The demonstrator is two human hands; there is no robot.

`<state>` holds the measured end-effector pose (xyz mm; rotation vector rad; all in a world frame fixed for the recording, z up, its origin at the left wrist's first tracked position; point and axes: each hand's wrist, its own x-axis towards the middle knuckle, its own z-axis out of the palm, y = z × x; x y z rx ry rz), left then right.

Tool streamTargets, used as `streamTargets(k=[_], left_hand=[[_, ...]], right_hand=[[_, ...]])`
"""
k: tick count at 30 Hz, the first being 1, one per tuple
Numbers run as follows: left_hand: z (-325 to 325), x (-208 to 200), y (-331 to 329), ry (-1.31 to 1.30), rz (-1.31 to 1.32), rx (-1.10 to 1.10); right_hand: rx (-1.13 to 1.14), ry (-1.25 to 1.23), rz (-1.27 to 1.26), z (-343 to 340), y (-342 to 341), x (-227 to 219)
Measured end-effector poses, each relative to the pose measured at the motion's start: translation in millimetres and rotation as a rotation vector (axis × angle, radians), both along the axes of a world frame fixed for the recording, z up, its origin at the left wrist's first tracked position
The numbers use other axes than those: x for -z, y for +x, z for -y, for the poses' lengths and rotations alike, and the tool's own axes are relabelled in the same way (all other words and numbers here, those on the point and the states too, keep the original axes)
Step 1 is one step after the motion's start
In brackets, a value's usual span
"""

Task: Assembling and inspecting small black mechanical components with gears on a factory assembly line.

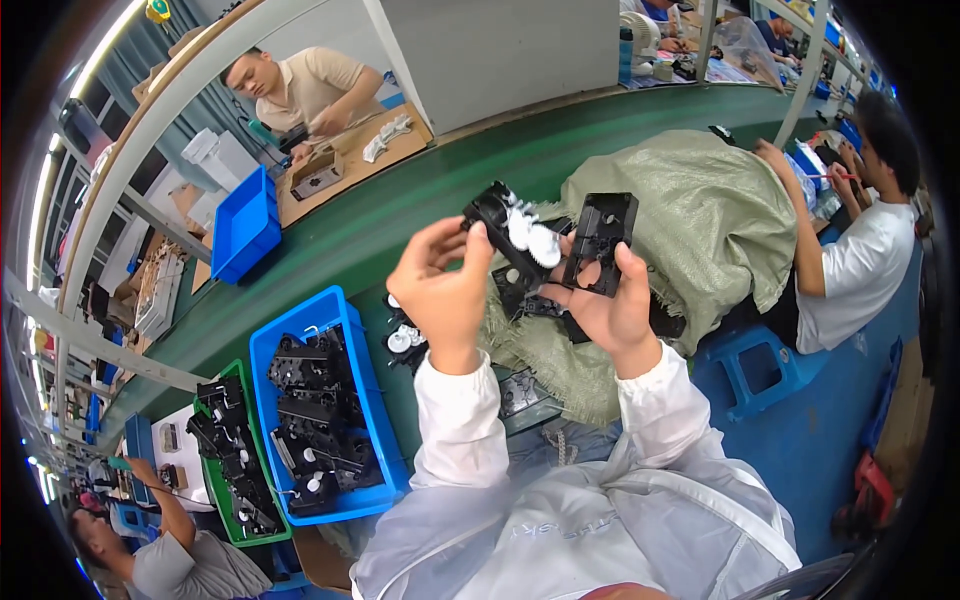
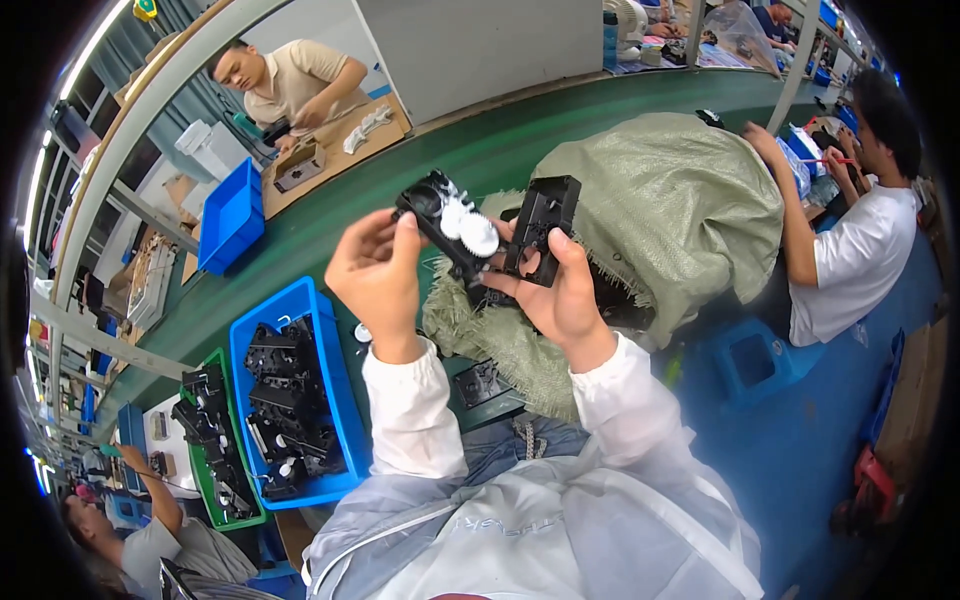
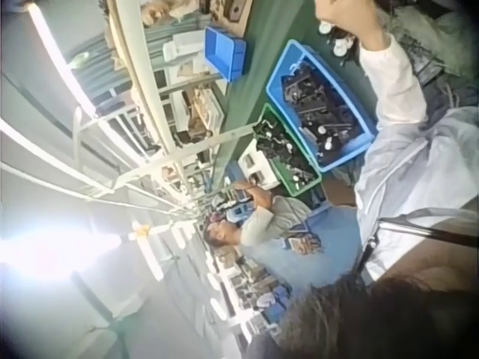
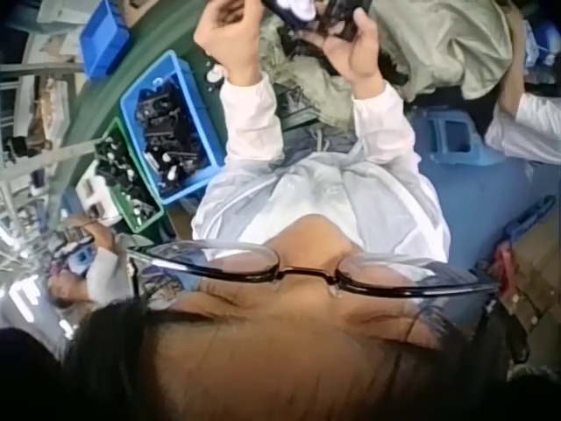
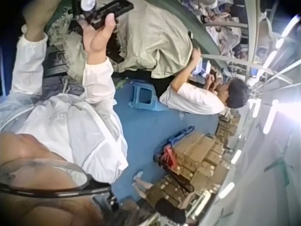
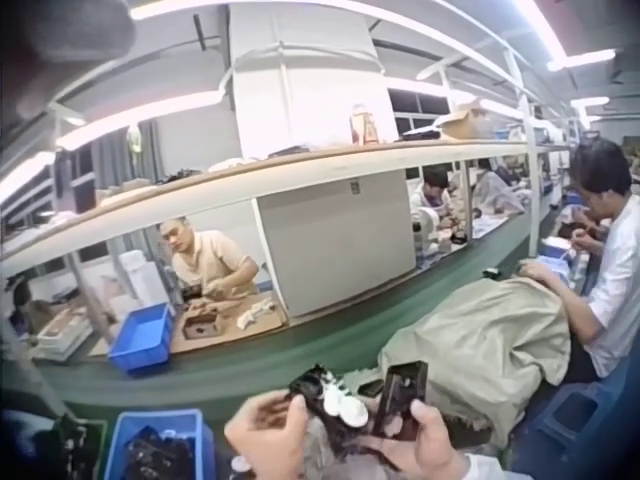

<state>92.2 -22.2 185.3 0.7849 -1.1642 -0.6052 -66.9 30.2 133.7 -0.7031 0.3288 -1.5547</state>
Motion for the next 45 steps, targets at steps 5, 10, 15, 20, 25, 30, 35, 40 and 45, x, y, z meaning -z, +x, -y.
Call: streamTargets(k=[5,10,15,20,25,30,35,40,45], left_hand=[[-21,41,-1,0.033,-0.029,-0.115],[-45,73,-4,-0.077,0.144,-0.040],[-65,90,-2,0.146,-0.702,0.960],[-69,99,10,0.863,-0.965,1.383],[-74,92,3,0.767,-0.712,1.442],[-68,94,9,0.615,-0.601,1.516],[-71,103,13,0.686,-0.549,1.291],[-71,93,14,0.538,-0.497,0.942],[-69,77,19,0.508,-0.327,0.757]], right_hand=[[0.059,-0.025,0.097,-8,22,-3],[0.202,-0.069,0.091,-9,21,-2],[0.146,-0.190,-0.126,-9,-12,1],[-0.299,-0.371,-0.446,-2,-38,2],[-0.367,-0.417,-0.477,-3,-34,6],[-0.343,-0.402,-0.431,-3,-25,8],[0.095,-0.308,-0.549,-7,-20,16],[0.264,0.030,-0.727,-28,-22,18],[0.173,0.126,-0.825,-40,-9,10]])
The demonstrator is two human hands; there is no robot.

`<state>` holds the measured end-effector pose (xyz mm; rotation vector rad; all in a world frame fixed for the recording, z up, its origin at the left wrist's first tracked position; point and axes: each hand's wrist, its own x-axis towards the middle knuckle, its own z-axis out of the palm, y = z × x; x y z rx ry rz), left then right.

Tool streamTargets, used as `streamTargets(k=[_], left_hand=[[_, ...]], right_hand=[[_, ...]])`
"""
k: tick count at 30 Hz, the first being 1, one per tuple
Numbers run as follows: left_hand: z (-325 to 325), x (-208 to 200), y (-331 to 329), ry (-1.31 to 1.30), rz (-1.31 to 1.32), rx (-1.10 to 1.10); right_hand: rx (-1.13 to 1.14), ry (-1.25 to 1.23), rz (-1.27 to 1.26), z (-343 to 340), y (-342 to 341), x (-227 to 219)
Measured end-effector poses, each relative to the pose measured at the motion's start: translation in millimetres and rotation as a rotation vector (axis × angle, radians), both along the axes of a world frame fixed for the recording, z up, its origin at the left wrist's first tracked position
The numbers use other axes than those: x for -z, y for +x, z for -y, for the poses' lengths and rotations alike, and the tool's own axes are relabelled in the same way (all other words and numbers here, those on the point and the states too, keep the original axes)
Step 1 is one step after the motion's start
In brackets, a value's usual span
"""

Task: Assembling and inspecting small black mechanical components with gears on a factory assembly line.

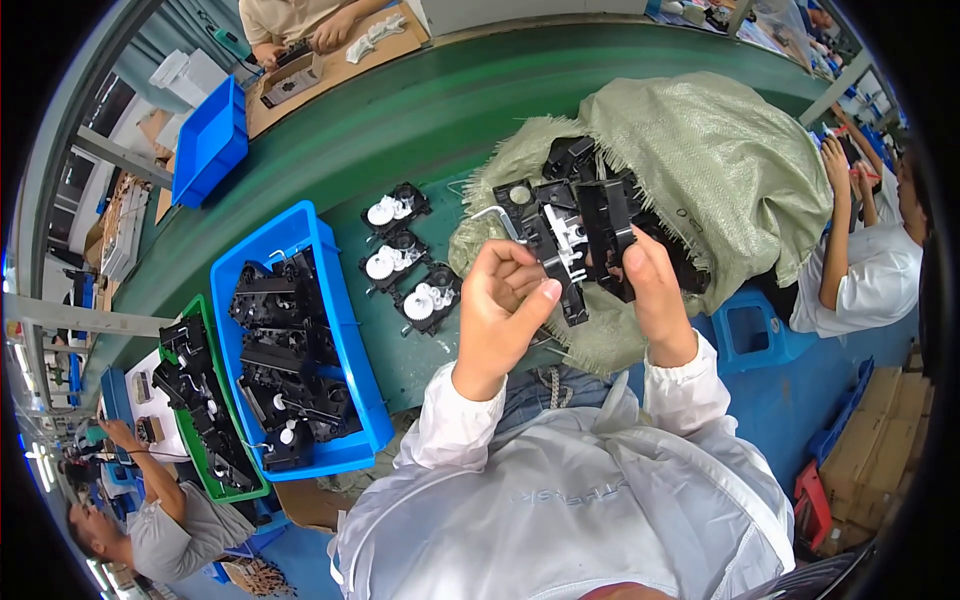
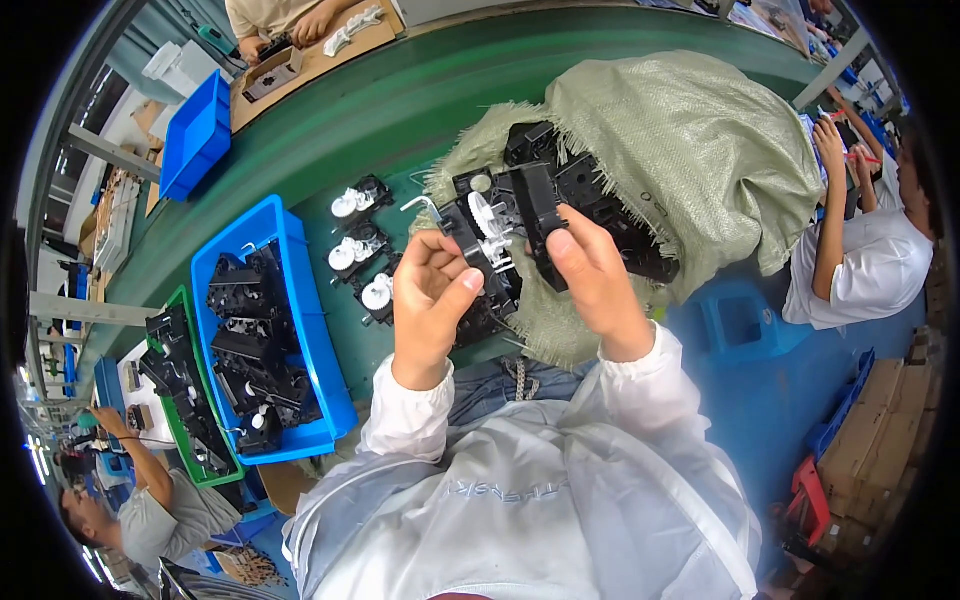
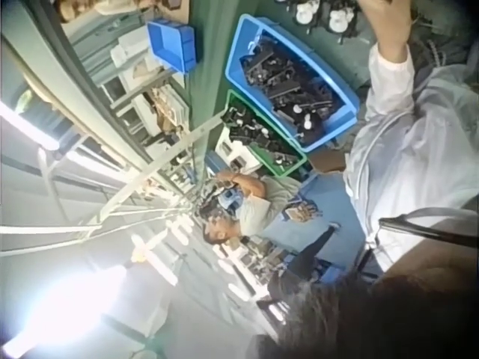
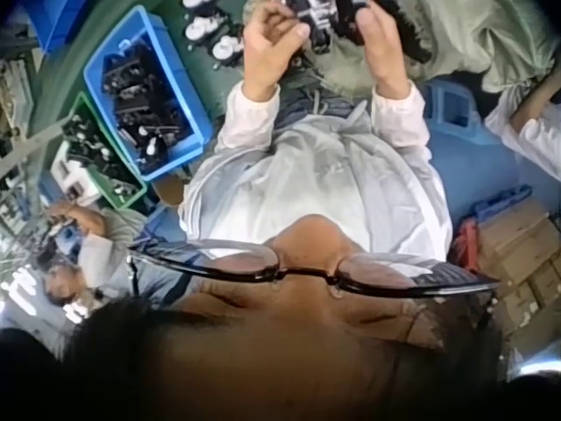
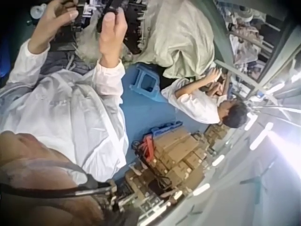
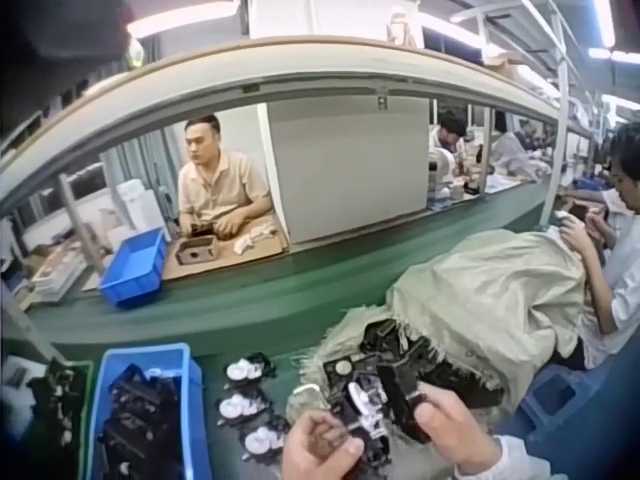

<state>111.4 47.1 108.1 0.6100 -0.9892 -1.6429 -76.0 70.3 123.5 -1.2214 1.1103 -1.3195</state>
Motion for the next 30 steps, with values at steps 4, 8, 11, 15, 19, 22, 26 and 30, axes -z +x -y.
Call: streamTargets(k=[4,8,11,15,19,22,26,30], left_hand=[[1,0,2,-0.007,0.030,-0.003],[-2,2,3,0.009,0.015,-0.013],[-2,3,3,0.020,0.014,-0.015],[-2,3,0,0.045,0.015,-0.008],[-4,-1,-3,-0.010,0.061,-0.053],[-5,-3,-3,-0.027,0.113,-0.057],[-4,-3,-2,-0.063,0.196,-0.063],[-2,4,0,-0.114,0.291,-0.059]], right_hand=[[-0.027,-0.124,-0.110,2,11,3],[-0.019,-0.127,-0.136,0,20,-4],[-0.017,-0.131,-0.136,1,20,-3],[-0.020,-0.133,-0.122,1,17,2],[-0.032,-0.157,-0.148,2,15,6],[-0.039,-0.170,-0.181,5,14,13],[-0.078,-0.176,-0.236,6,12,10],[-0.165,-0.147,-0.297,6,12,3]])
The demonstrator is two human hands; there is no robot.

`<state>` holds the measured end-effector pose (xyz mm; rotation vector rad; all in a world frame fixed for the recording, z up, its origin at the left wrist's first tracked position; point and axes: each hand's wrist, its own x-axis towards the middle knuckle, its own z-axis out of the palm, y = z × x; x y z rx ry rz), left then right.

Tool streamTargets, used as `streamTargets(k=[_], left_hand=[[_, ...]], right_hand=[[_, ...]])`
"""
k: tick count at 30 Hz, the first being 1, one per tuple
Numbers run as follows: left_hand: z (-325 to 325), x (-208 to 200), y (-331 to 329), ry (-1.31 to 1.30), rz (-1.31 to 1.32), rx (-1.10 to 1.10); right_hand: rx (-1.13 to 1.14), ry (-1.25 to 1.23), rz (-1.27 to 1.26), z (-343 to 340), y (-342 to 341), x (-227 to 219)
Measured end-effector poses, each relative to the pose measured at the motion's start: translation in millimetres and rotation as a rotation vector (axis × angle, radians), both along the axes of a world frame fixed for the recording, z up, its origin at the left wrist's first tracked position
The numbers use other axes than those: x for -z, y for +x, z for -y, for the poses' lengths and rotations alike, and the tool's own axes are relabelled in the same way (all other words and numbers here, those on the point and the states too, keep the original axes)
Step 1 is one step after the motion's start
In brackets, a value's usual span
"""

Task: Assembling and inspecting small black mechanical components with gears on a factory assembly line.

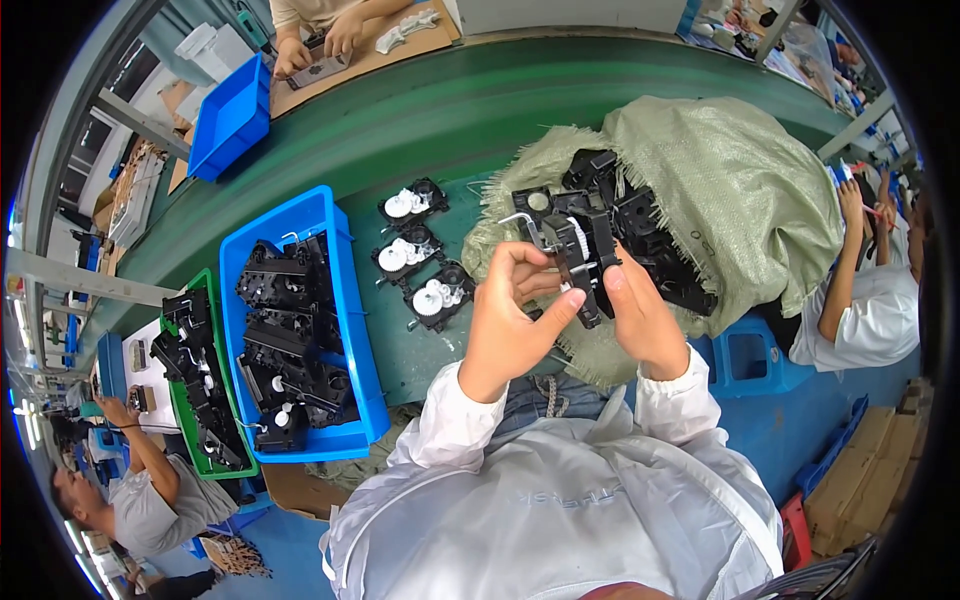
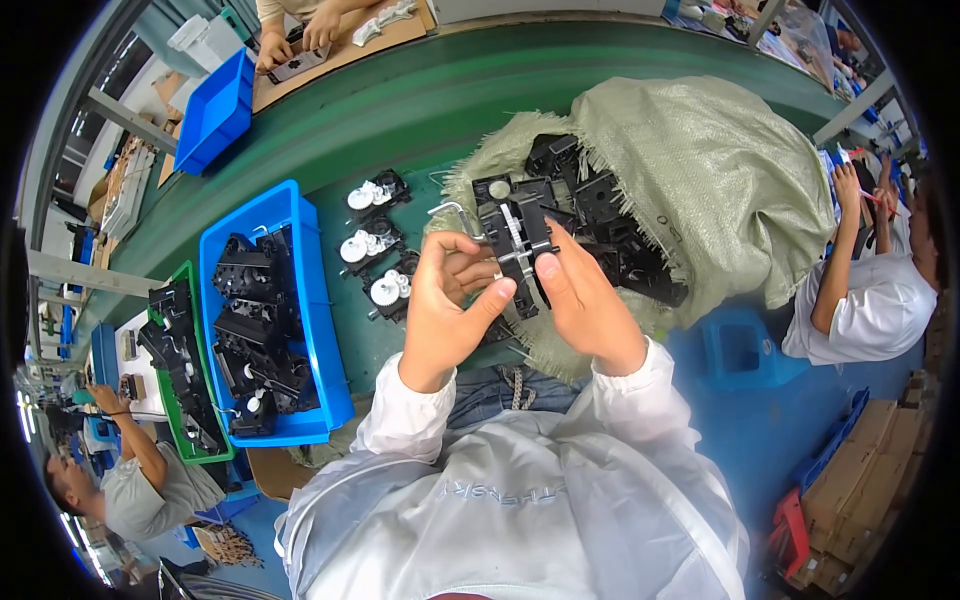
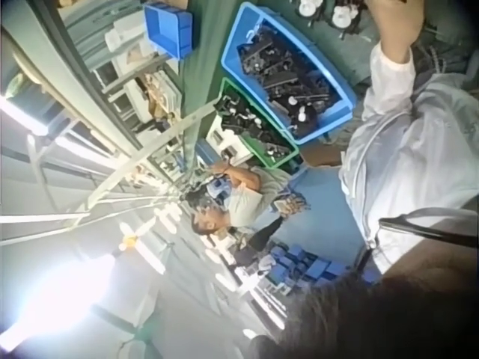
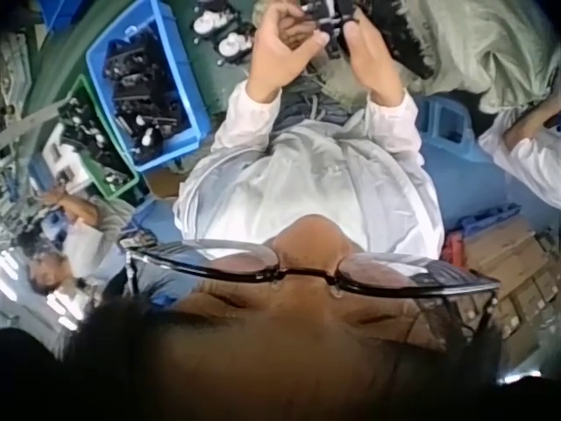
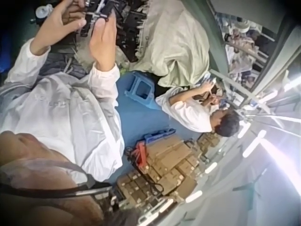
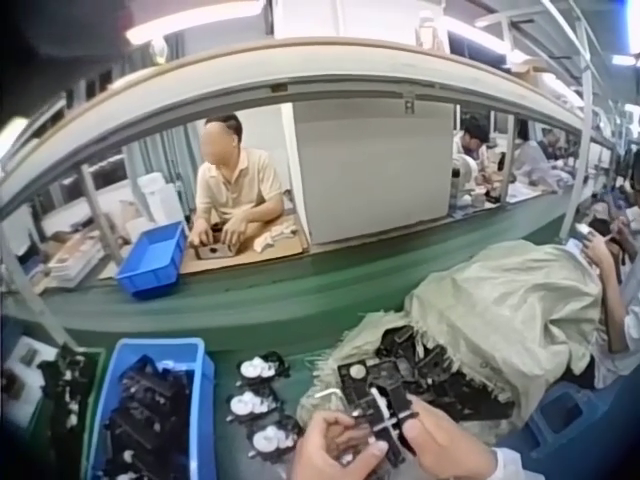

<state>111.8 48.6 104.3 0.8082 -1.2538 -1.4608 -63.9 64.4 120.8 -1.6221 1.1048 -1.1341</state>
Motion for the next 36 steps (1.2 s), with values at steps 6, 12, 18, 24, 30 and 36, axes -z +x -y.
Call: streamTargets(k=[6,12,18,24,30,36], left_hand=[[4,13,-5,-0.026,-0.030,0.039],[1,15,-7,-0.251,0.111,-0.032],[-9,-2,-4,-0.416,0.305,-0.178],[-15,-3,-17,-0.467,0.433,-0.354],[-19,-2,-13,-0.505,0.359,-0.309],[-23,-8,-2,-0.535,0.388,-0.284]], right_hand=[[0.102,-0.130,-0.259,3,6,4],[0.113,-0.076,0.132,3,18,20],[0.056,0.097,0.476,7,14,5],[0.193,-0.067,0.327,8,4,17],[0.253,-0.147,0.380,5,10,18],[0.068,-0.047,0.442,3,21,-2]])
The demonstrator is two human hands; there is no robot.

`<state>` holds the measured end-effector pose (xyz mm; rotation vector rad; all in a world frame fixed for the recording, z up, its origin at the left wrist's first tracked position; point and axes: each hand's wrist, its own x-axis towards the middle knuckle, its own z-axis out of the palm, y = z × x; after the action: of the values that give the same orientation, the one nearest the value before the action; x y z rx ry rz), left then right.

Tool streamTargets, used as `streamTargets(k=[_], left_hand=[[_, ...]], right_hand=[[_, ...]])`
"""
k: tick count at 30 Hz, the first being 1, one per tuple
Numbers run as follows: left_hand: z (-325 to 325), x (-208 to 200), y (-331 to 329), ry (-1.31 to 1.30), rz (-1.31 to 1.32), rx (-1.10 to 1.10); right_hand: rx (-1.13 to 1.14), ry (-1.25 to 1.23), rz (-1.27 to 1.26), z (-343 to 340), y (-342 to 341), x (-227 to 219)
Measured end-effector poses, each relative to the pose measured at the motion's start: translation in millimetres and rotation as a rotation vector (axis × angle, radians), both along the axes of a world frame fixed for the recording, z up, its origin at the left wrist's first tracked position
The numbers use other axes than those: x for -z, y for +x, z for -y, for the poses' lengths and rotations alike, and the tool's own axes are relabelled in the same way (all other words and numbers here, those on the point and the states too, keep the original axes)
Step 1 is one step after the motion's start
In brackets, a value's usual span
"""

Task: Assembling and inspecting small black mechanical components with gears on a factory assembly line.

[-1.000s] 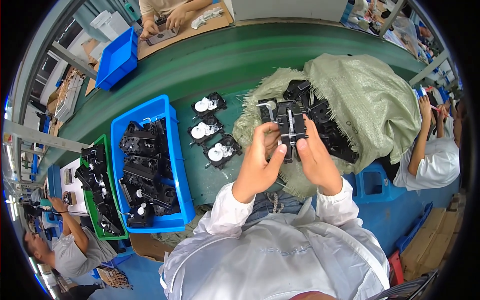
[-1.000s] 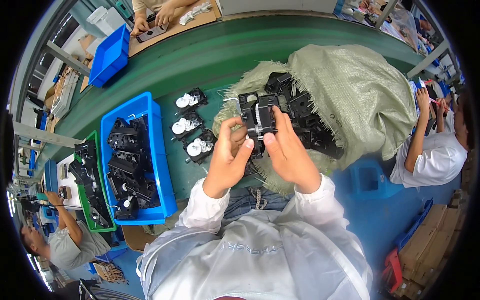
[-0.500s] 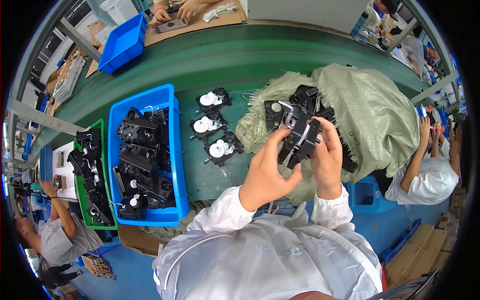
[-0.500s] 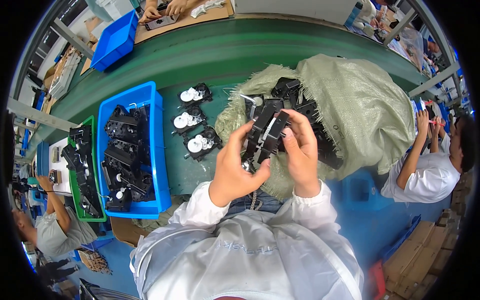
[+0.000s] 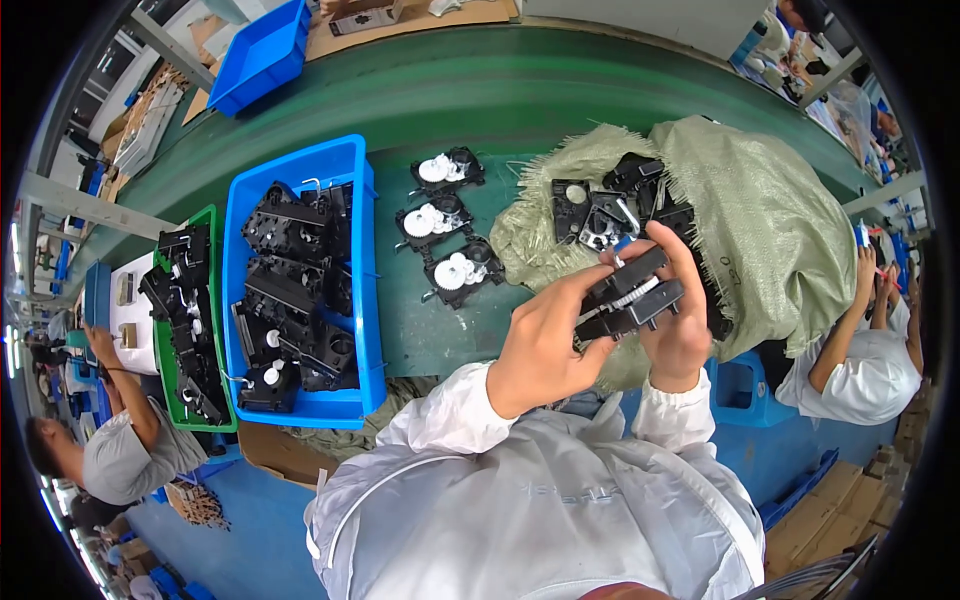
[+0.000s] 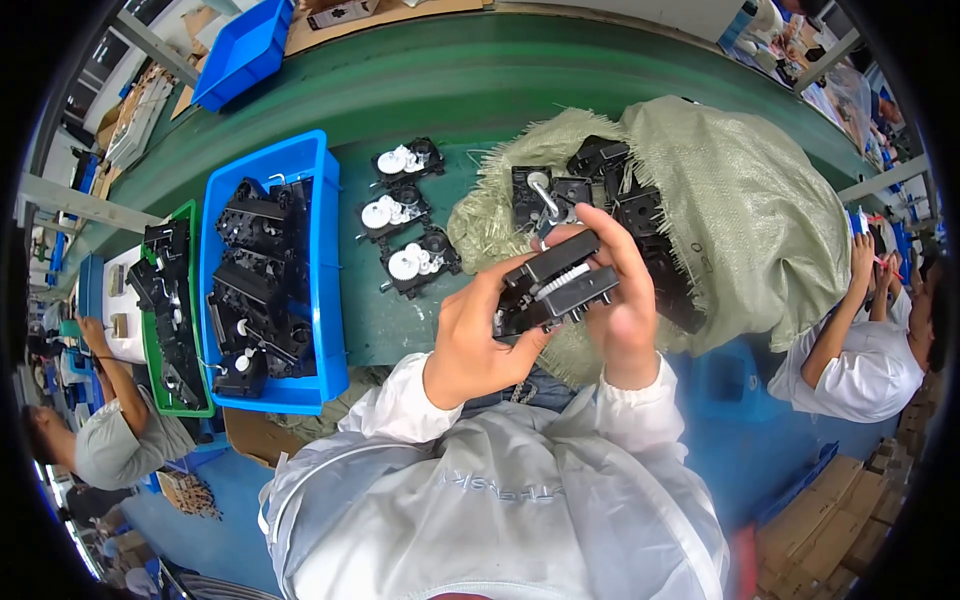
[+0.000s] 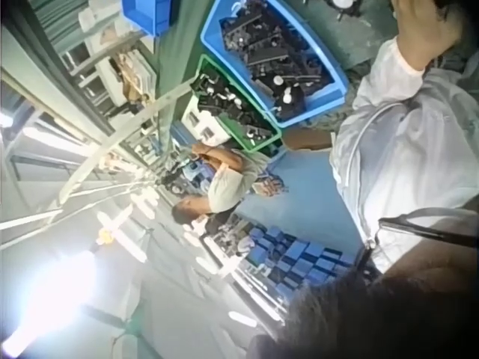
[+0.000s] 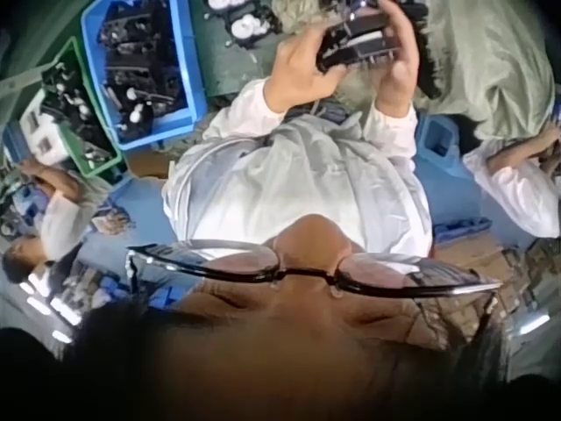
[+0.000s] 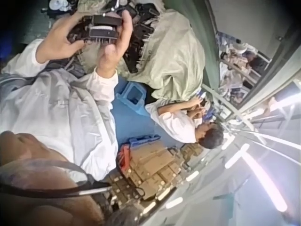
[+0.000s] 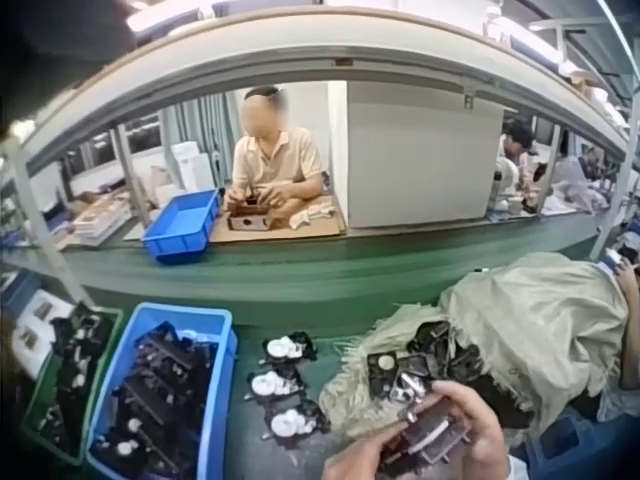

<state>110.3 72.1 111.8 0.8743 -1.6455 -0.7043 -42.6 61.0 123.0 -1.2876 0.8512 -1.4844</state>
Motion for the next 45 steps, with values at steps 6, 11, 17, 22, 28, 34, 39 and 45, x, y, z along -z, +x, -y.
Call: streamTargets(k=[6,11,17,22,28,34,39,45], left_hand=[[-7,2,-16,-0.169,-0.024,-0.068],[-7,5,-11,-0.223,-0.036,-0.081],[-14,6,4,-0.192,-0.076,-0.173],[-23,-3,47,-0.095,-0.055,-0.367],[-46,-40,158,0.041,0.212,-0.911],[-21,-76,267,0.129,0.482,-1.209],[22,-56,343,0.508,0.809,-1.042],[8,-49,316,0.282,1.010,-1.146]], right_hand=[[0.109,-0.034,0.175,5,9,23],[0.071,-0.078,0.210,10,3,32],[-0.097,-0.062,0.210,23,10,36],[0.056,0.181,0.261,13,77,2],[-0.307,0.218,-0.247,8,46,15],[-0.373,0.201,-0.502,-1,35,16],[-0.315,0.035,-0.740,6,35,4],[-0.235,0.019,-0.880,3,19,11]])
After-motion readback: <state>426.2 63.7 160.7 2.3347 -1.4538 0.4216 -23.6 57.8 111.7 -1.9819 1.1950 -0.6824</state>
